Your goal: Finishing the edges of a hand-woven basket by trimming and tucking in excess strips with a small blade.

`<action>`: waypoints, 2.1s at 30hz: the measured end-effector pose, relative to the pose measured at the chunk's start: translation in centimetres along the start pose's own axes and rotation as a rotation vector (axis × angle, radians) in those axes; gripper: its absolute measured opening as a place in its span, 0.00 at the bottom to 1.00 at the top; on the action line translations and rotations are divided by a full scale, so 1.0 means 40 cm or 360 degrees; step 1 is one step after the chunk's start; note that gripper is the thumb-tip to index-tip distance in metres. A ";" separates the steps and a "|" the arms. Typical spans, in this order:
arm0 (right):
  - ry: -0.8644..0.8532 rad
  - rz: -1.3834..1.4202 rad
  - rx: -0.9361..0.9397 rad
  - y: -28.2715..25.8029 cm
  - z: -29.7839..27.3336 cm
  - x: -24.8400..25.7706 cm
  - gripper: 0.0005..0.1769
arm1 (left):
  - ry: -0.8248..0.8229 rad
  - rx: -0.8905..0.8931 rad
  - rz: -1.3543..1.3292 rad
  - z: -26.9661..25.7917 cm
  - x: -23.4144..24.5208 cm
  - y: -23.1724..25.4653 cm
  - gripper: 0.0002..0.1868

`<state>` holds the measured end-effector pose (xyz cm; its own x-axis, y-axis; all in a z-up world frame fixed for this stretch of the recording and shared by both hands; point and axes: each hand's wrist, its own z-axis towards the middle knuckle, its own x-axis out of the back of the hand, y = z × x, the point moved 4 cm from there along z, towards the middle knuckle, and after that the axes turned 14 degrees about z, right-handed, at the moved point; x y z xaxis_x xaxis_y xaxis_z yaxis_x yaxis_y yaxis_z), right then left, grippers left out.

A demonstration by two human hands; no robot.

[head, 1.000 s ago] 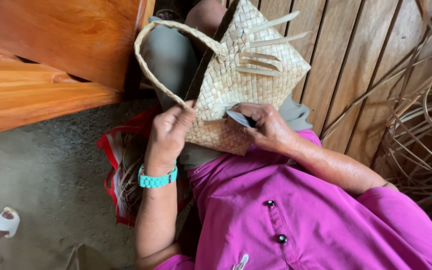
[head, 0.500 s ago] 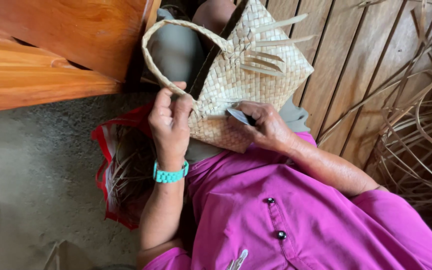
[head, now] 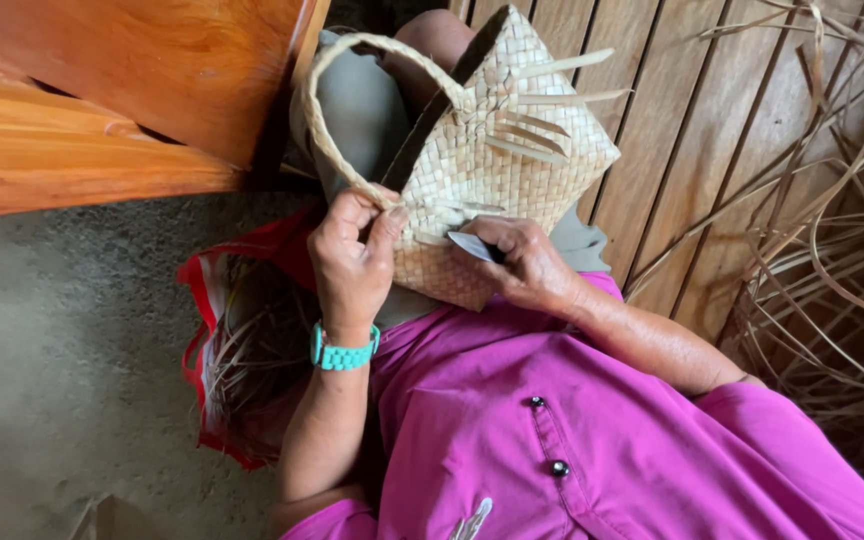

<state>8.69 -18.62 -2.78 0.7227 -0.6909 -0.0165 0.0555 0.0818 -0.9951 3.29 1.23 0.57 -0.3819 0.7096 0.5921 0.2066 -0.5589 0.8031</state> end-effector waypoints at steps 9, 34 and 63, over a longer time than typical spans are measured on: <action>-0.0021 -0.0032 -0.0052 0.018 -0.001 0.002 0.09 | -0.0222 0.0405 -0.0715 0.033 0.012 -0.066 0.22; 0.0751 -0.0192 -0.0149 -0.180 0.218 0.231 0.21 | -0.0530 -0.0919 0.0529 0.232 0.258 0.152 0.10; 0.0971 0.0136 0.0165 -0.090 0.180 0.301 0.16 | 0.0440 -0.0121 -0.0372 0.135 0.172 -0.034 0.15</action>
<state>22.14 -22.06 1.30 0.2056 -0.9622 -0.1785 0.1034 0.2028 -0.9738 5.24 9.18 3.91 -0.6417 0.6851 0.3448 0.0217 -0.4331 0.9011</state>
